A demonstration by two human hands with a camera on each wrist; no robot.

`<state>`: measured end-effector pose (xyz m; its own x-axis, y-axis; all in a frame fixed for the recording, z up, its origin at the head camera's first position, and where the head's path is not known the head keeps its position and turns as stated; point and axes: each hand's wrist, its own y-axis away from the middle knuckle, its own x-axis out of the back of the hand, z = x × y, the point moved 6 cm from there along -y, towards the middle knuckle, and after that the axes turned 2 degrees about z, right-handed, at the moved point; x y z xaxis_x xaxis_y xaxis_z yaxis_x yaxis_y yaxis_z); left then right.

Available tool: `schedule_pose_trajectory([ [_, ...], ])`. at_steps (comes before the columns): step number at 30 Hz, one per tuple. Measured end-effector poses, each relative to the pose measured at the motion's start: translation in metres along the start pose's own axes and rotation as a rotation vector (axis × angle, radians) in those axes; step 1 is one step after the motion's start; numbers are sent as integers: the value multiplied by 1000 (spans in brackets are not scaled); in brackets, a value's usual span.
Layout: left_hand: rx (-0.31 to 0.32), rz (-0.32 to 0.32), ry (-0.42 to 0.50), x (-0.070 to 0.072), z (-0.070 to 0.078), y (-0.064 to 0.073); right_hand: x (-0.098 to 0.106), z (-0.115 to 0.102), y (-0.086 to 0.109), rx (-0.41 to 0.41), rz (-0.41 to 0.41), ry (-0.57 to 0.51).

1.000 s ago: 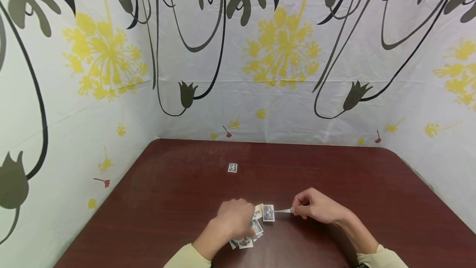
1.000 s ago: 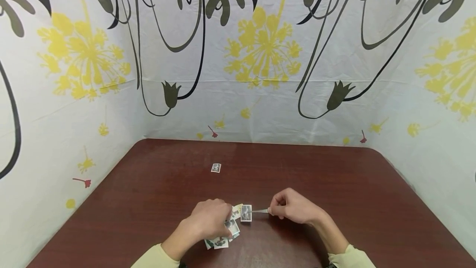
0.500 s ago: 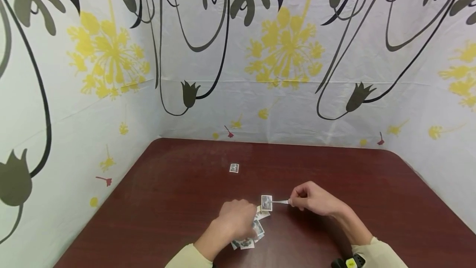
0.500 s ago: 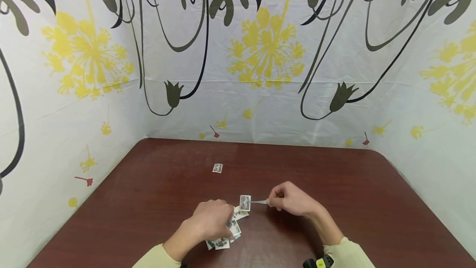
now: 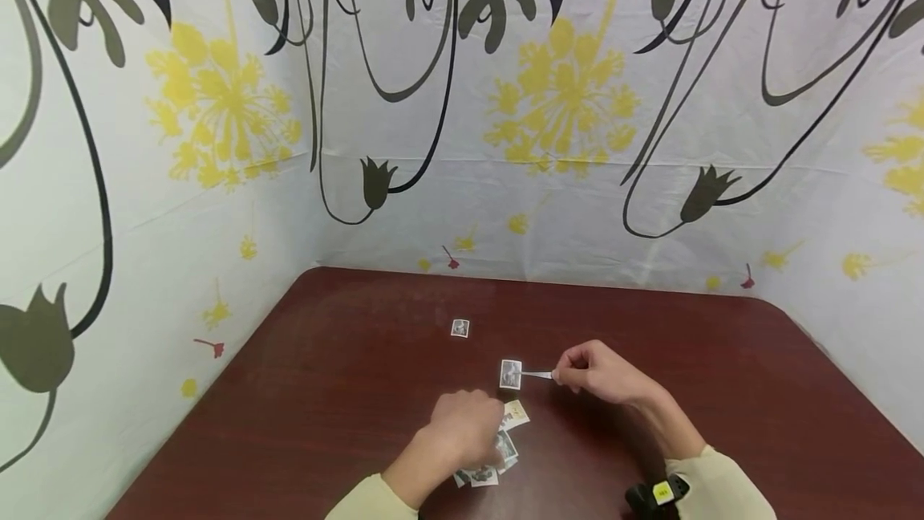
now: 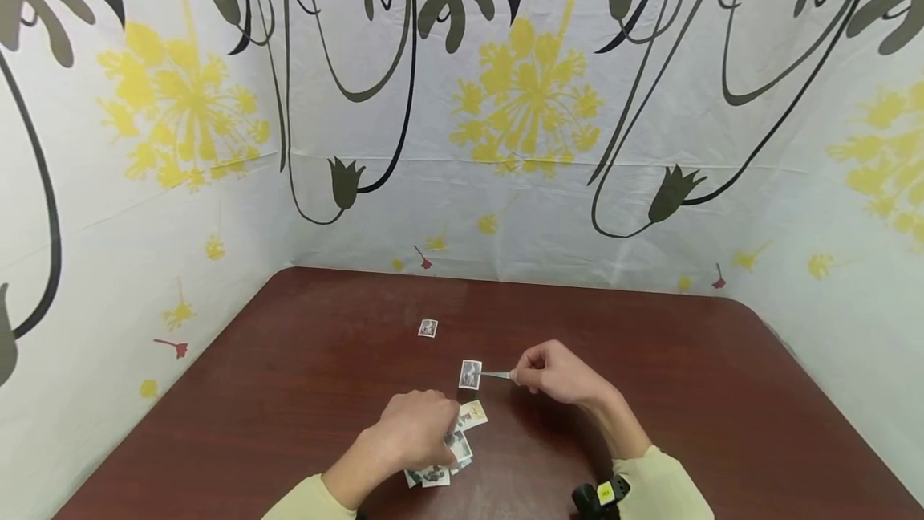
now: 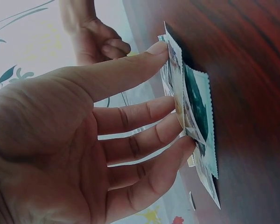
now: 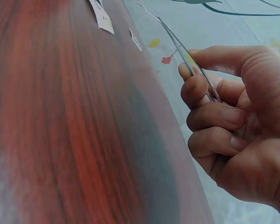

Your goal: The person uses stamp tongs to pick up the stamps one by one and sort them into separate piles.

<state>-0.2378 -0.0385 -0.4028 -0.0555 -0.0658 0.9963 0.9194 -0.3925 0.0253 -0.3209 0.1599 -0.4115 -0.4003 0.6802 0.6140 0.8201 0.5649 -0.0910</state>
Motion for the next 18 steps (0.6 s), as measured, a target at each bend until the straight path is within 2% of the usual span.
schedule_pose_trajectory([
  [18,5,-13,7,-1,0,-1,-4,8,-17,-65,33,9],
])
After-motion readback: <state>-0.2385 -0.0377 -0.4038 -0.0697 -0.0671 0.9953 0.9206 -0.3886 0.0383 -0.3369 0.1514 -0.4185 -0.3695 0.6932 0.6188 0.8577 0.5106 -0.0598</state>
